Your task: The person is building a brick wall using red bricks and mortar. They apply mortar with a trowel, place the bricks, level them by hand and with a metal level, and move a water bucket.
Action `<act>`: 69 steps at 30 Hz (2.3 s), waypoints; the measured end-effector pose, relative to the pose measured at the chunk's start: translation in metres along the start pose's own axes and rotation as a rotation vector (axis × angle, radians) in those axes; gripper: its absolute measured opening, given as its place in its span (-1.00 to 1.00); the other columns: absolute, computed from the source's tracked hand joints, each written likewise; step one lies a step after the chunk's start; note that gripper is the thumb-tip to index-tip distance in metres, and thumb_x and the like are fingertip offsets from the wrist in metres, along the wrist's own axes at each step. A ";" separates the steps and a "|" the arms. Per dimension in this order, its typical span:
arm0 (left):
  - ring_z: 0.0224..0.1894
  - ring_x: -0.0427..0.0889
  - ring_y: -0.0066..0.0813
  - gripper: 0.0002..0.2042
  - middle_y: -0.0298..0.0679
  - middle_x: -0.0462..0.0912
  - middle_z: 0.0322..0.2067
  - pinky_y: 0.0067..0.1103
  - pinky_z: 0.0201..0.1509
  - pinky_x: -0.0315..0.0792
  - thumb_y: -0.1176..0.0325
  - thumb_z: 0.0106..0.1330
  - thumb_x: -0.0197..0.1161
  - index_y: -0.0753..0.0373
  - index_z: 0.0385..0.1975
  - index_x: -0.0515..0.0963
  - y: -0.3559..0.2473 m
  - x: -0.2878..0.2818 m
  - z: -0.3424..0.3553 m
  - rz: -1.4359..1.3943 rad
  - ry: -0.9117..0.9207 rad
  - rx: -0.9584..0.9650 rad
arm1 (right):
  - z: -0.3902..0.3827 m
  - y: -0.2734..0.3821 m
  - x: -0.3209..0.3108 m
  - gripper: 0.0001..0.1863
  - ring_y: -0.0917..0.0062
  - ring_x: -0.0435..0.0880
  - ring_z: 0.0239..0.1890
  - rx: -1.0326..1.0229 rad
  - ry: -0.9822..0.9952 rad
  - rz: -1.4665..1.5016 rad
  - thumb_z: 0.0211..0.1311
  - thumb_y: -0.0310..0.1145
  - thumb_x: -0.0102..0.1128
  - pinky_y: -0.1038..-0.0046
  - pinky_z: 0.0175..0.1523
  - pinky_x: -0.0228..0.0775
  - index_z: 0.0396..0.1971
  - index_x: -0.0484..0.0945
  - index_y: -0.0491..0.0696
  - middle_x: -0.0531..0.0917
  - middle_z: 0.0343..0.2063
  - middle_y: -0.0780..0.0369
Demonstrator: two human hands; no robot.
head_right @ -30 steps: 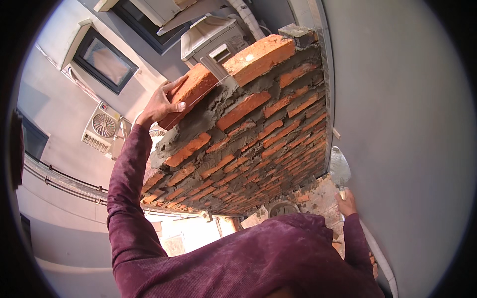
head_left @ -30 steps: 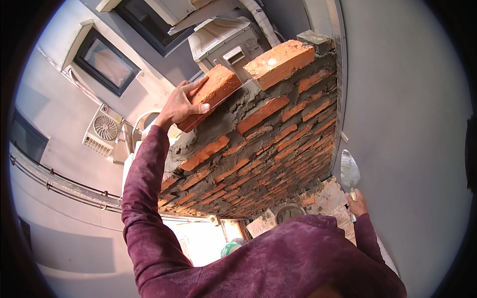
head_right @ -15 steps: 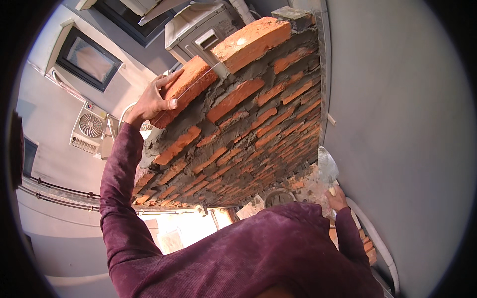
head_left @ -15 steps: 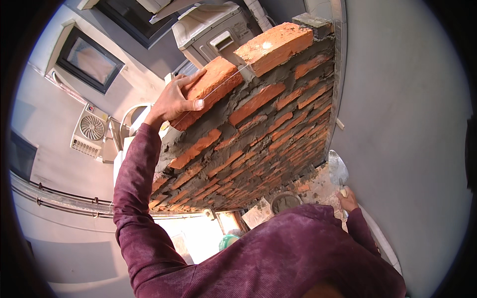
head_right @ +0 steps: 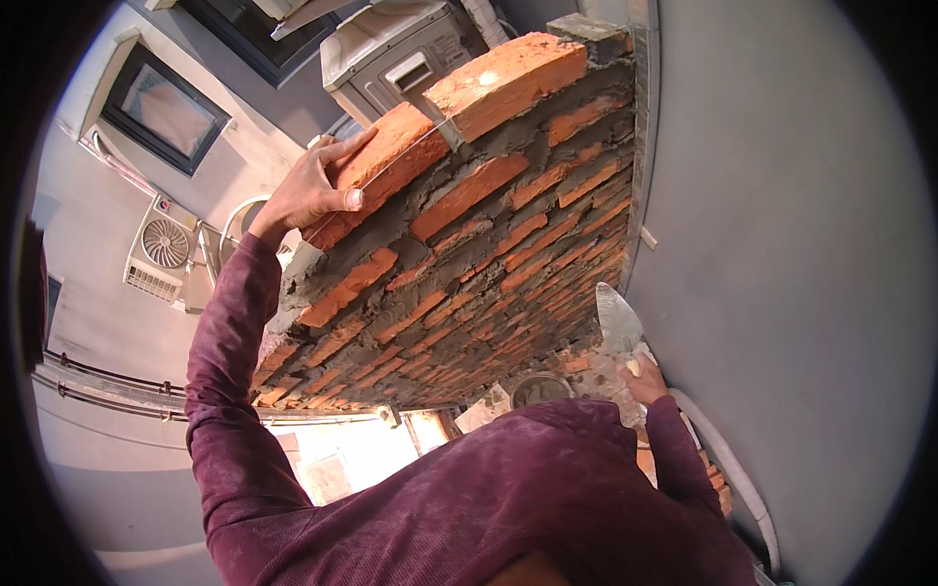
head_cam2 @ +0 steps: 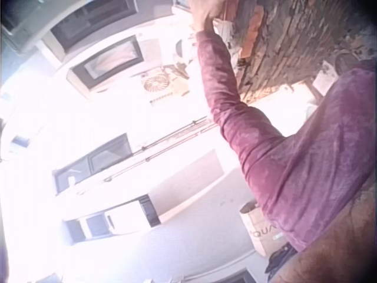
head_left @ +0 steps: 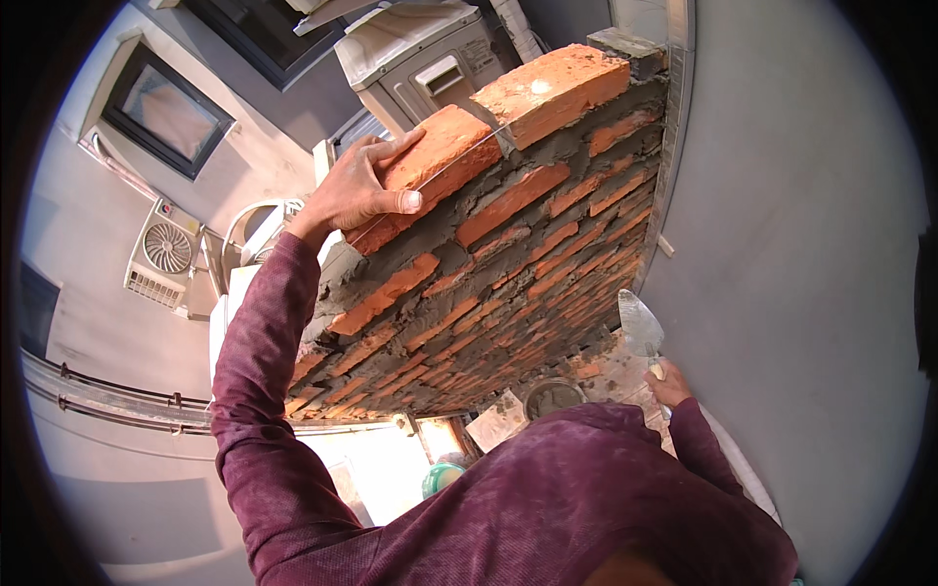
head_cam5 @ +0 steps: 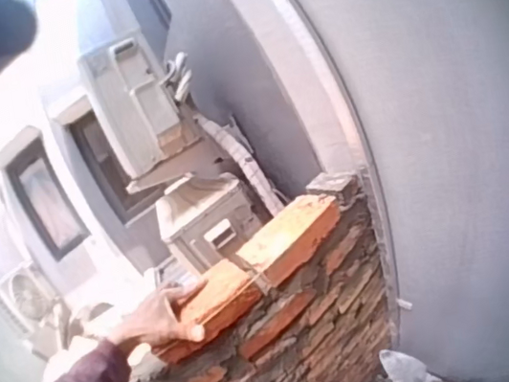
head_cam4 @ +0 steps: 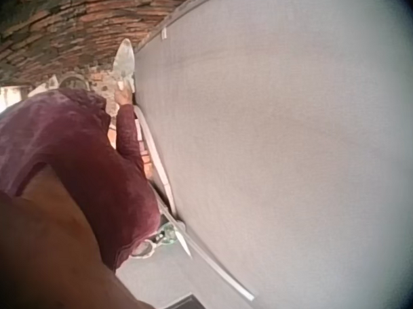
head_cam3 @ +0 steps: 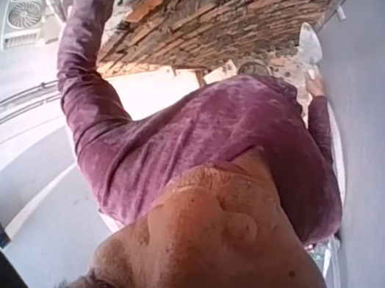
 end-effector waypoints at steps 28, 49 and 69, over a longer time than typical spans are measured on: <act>0.21 0.42 -0.30 -0.33 -0.05 0.49 0.13 -0.46 0.31 0.28 -0.21 0.46 -0.11 0.20 0.35 0.30 0.004 0.009 -0.007 -0.060 0.118 0.028 | -0.041 0.122 0.006 -0.69 0.63 0.45 -0.74 -0.170 0.073 -0.060 0.33 -0.22 0.19 0.50 -0.67 0.31 -0.22 0.37 -0.14 0.45 -0.63 0.28; -0.03 0.67 -0.24 -0.46 -0.08 0.64 0.01 -0.33 0.20 0.49 -0.09 0.42 -0.04 -0.27 0.40 0.18 0.038 -0.004 -0.023 0.007 0.210 0.144 | -0.209 0.483 -0.076 -0.50 0.32 0.58 -0.40 -1.059 -0.250 -0.463 0.38 -0.28 0.06 0.31 -0.19 0.44 0.21 0.30 -0.25 0.58 -0.39 0.11; 0.03 0.62 -0.40 -0.48 -0.15 0.57 0.14 -0.45 0.27 0.40 0.06 0.48 0.00 -0.14 0.42 0.17 0.040 0.004 -0.019 -0.197 0.273 0.123 | -0.147 0.635 0.030 -0.64 0.34 0.60 -0.42 -0.772 -0.078 -1.258 0.50 -0.13 -0.11 0.31 -0.34 0.49 -0.01 0.41 -0.13 0.55 -0.48 0.13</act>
Point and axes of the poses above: each hand's wrist, its own z-axis towards the middle knuckle, its own x-axis out of the palm, y = z × x, the point moved 9 cm from there along z, towards the middle knuckle
